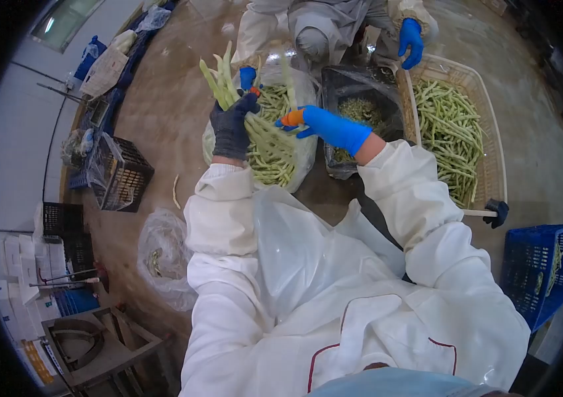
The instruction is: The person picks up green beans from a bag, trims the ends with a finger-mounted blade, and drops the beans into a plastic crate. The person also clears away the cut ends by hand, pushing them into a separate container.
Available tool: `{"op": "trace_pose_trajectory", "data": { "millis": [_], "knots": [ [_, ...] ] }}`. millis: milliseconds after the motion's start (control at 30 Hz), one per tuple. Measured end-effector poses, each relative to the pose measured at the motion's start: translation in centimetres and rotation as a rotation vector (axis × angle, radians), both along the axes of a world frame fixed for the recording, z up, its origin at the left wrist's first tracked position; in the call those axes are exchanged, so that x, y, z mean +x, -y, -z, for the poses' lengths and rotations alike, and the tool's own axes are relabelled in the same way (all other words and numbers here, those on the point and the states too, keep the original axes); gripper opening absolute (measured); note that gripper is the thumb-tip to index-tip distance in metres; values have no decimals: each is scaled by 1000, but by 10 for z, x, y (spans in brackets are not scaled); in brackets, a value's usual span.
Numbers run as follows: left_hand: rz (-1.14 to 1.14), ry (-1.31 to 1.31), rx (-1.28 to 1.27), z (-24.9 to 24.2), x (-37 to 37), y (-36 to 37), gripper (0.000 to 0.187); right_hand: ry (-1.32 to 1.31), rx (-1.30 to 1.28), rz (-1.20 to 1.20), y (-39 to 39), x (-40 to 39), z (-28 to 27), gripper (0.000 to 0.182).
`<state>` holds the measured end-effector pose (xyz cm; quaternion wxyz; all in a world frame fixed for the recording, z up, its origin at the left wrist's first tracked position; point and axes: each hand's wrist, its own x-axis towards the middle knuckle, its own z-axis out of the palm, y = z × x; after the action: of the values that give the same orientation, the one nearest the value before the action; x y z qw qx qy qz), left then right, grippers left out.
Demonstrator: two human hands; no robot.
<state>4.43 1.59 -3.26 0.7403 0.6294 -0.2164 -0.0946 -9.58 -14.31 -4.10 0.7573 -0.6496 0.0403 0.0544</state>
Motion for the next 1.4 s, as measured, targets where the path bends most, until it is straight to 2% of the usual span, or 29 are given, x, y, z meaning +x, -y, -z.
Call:
{"op": "trace_pose_trajectory", "data": {
  "millis": [33,133,233,333,433,533,633,733,833,933,1033,1133,1233,1300,1400],
  "knots": [
    [-79,111,41,-4,-1,-1,27,11,-183,55,0,-1,0,34],
    [-275,391,321,-25,-10,-5,30,36,-56,-12,16,-1,14,30],
    [79,-3,-33,-11,-4,-11,33,-169,207,-80,9,0,16,24],
    [308,-157,-146,-18,-12,-7,37,-201,345,-272,2,-3,17,15],
    [403,-196,-154,-40,-29,-8,43,-255,545,-478,0,-3,17,12],
    [467,-278,-181,-35,-28,-11,46,-334,597,-660,-4,-4,19,11],
    [630,-258,-182,-5,-2,-13,46,-410,510,-532,-8,-12,18,11],
    [558,-235,-123,-21,-20,-15,45,-422,405,-487,-8,-11,21,11],
    [523,-249,-93,-29,-29,-15,42,-403,401,-540,-4,-8,23,12],
    [466,-179,-53,-36,-37,-14,41,-360,236,-469,-4,-11,21,20],
    [315,34,94,-36,-36,-15,38,-140,-228,-307,6,-3,36,33],
    [234,403,411,-28,-24,-18,37,129,-858,123,14,-11,15,45],
    [146,733,524,-28,-26,-15,40,285,-363,208,34,2,11,50],
    [170,672,563,-27,-28,-13,43,264,-426,177,36,3,4,47],
    [175,747,632,-19,-28,-13,48,247,-537,135,32,-2,-6,41]
  ]
}}
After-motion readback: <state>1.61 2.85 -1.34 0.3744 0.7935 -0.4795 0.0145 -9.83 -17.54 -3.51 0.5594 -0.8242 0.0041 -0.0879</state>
